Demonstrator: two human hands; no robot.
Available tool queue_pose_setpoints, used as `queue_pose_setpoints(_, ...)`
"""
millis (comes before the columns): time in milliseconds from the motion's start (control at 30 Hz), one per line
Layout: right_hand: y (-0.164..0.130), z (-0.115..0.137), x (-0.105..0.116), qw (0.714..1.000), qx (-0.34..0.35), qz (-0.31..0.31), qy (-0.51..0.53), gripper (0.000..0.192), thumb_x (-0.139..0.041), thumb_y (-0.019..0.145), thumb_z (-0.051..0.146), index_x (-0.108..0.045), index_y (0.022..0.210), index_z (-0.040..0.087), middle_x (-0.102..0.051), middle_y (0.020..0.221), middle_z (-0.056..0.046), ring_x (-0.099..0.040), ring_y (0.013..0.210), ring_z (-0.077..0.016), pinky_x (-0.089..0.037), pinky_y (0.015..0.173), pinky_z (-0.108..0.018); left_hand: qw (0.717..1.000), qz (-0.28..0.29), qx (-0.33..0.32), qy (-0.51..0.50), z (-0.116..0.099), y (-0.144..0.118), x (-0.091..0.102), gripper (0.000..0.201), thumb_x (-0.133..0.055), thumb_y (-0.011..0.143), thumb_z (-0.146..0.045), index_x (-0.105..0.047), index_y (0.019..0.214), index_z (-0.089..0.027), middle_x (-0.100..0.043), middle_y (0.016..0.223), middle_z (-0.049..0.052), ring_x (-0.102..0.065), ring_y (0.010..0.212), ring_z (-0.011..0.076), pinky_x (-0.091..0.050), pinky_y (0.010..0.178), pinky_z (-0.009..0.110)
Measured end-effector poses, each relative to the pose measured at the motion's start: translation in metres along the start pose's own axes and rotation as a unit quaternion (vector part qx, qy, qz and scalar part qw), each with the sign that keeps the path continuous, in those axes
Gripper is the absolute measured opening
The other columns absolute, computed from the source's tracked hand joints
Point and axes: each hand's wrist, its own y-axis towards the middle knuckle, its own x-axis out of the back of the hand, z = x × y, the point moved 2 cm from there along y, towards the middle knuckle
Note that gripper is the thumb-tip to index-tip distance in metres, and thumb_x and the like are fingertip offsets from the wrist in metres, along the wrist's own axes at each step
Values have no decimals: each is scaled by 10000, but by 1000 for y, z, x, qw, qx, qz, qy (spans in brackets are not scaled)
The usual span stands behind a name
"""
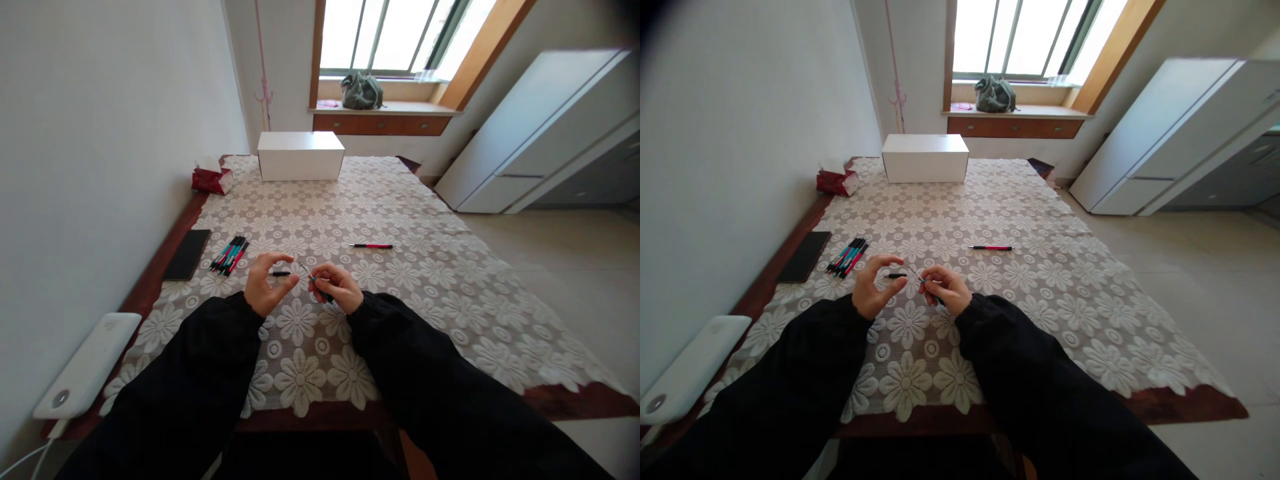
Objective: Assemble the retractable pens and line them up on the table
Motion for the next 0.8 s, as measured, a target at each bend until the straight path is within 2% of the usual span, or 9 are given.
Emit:
queue_pose_setpoints(133,0,-1,-3,1000,-14,11,25,381,-752,840,521,-596,992,209,-691,773,-1,-608,535,-110,-450,464,-219,995,45,35,-77,-4,-2,-8,181,-685,878,-360,-702,972,-206,-728,970,63,-667,947,209,-560,835,350)
queue_pose_setpoints(267,-1,-3,-4,1000,-6,23,20,359,-737,863,504,-602,1010,206,-695,797,-11,-614,552,-106,-453,473,-217,991,57,44,-110,-4,-4,-12,157,-692,880,-347,-722,923,-199,-729,954,61,-676,933,195,-568,818,324)
queue_pose_setpoints(600,-3,-1,-9,1000,-24,20,-1,321,-721,872,453,-601,1016,192,-699,810,-20,-556,550,-96,-407,473,-216,990,49,52,-118,1,-4,-15,167,-709,871,-350,-723,842,-187,-730,972,82,-690,928,202,-568,820,336)
queue_pose_setpoints(800,-6,1,-16,1000,-18,24,-7,351,-735,848,369,-528,1084,212,-734,861,-21,-536,591,-94,-399,526,-215,992,54,49,-107,0,-4,-14,159,-702,879,-339,-730,829,-190,-735,971,84,-695,932,205,-564,847,351)
